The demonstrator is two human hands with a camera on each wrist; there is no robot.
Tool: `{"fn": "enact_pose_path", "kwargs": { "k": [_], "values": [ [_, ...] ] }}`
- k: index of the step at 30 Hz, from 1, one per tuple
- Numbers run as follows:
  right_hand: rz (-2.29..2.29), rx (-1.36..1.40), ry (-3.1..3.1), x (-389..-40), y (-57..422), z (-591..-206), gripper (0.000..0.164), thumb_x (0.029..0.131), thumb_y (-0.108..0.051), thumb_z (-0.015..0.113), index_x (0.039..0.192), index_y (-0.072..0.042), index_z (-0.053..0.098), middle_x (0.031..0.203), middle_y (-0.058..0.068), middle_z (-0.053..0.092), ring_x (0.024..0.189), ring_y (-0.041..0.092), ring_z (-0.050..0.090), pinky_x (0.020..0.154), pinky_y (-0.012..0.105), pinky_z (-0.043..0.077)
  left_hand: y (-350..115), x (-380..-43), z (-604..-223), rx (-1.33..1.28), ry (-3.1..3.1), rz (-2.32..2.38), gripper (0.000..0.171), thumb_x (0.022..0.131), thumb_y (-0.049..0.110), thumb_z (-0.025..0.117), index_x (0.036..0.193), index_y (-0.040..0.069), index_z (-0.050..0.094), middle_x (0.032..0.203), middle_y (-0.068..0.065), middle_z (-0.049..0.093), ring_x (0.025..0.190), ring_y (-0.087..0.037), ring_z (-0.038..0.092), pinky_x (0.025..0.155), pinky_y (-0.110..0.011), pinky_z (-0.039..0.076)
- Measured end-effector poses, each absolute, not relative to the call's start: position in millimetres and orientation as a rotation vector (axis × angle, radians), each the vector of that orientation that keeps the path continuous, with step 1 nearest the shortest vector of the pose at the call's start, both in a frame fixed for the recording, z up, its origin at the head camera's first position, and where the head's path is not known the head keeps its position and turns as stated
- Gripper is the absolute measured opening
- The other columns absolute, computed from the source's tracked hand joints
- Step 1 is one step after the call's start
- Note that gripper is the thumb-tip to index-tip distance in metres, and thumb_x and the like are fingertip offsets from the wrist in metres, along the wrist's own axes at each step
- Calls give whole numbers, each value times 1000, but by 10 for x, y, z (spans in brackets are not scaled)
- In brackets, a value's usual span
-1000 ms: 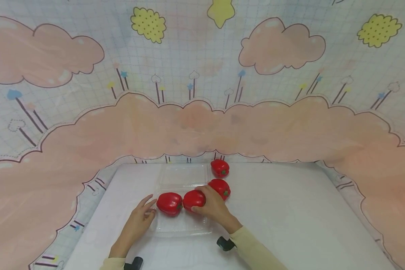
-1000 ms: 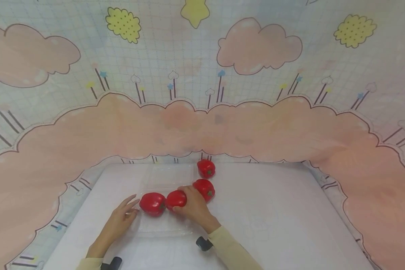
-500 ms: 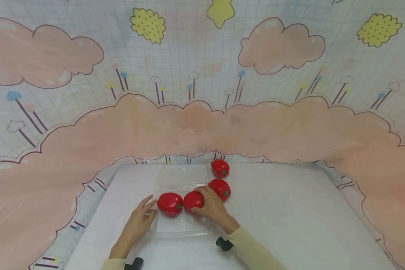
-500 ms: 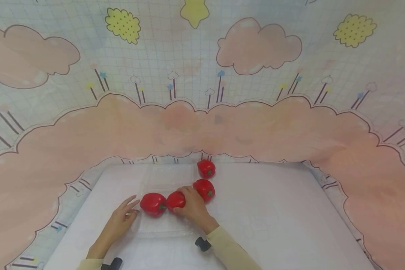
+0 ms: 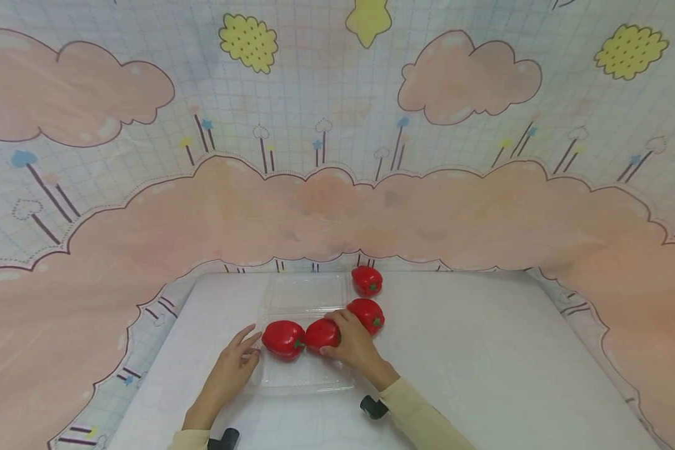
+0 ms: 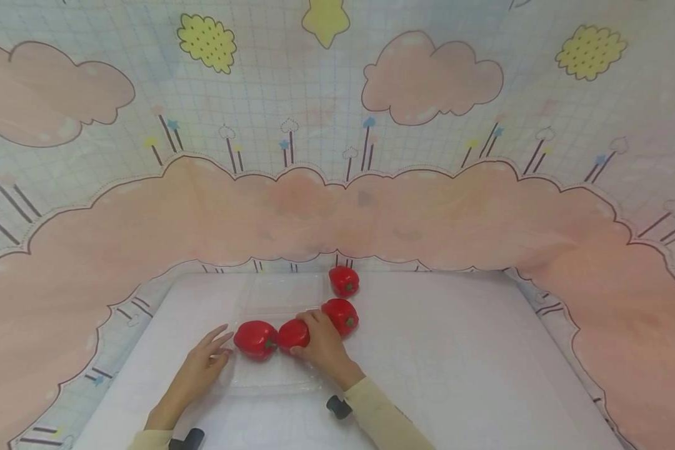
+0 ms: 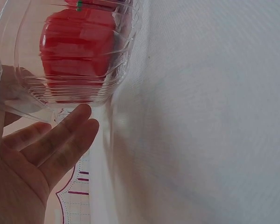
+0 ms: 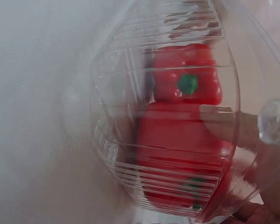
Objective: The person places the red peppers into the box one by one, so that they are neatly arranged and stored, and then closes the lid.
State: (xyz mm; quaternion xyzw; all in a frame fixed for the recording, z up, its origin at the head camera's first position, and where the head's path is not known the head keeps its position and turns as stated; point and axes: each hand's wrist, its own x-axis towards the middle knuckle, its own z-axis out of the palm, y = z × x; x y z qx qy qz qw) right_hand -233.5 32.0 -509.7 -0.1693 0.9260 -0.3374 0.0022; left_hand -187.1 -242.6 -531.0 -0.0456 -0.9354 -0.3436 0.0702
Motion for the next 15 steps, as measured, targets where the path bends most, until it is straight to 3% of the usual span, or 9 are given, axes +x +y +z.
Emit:
{"fn": "enact_pose_path", "kwargs": {
  "k": [15],
  "values": [
    [-1062,-555,2913,-2265,374,-4942,66,75,-28,85,134,-20,55,133,3,55,128,25,50,92,46,58,-2426,-1878,-5305,-134,-2823,-1030,45,94,13,60,138,6,56,150,-14,46,106,-29,70,87,-42,60]
  ]
}}
